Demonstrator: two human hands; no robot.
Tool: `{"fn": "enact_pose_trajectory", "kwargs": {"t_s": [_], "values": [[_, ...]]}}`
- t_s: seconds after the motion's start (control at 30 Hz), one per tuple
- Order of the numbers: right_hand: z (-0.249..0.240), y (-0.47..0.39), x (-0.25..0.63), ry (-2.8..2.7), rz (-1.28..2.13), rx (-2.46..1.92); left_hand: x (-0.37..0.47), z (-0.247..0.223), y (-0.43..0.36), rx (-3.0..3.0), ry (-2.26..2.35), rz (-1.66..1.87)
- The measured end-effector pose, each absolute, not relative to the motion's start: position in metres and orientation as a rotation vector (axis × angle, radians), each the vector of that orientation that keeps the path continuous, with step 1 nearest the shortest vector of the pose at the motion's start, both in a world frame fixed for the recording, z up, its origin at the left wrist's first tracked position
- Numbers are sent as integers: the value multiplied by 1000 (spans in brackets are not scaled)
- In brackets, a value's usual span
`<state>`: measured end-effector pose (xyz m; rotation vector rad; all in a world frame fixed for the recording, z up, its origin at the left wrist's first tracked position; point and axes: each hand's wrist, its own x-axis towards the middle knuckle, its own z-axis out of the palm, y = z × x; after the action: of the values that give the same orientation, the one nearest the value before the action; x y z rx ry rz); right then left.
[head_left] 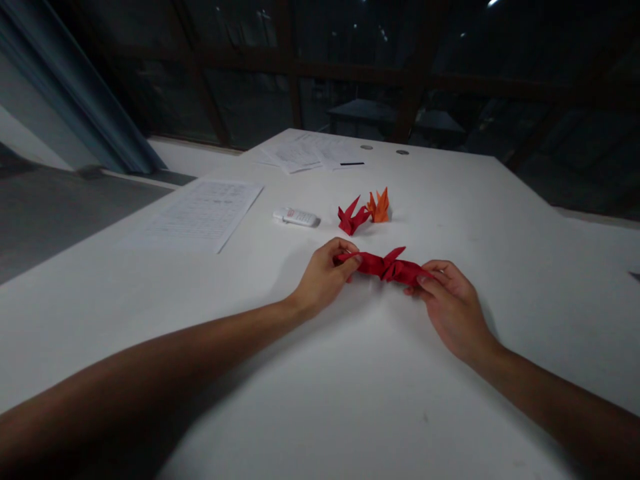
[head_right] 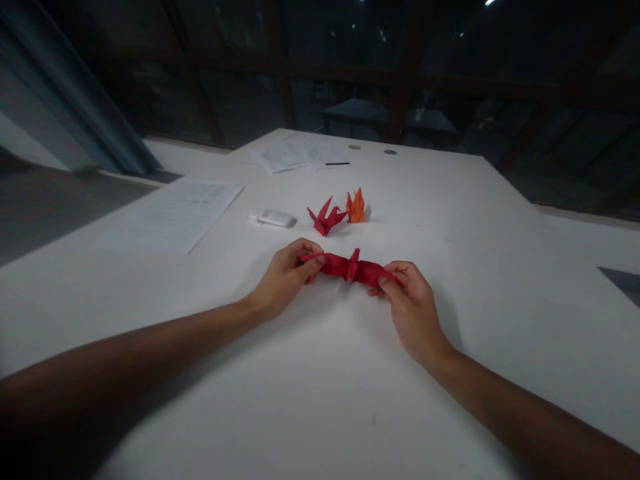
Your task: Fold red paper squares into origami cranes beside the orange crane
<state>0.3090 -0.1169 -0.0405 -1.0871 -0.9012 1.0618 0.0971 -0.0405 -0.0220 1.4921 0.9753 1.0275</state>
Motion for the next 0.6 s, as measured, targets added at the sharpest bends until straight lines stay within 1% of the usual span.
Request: {"fn": "enact_pose_trajectory", "kwargs": {"t_s": [0.3, 0.6], "values": [[-38, -115, 308, -816, 1081, -1061, 100, -26, -38, 1295, 923, 1091], [-37, -114, 308, -811, 1068, -1073, 98, -26, -35, 1245, 903, 1047]]}}
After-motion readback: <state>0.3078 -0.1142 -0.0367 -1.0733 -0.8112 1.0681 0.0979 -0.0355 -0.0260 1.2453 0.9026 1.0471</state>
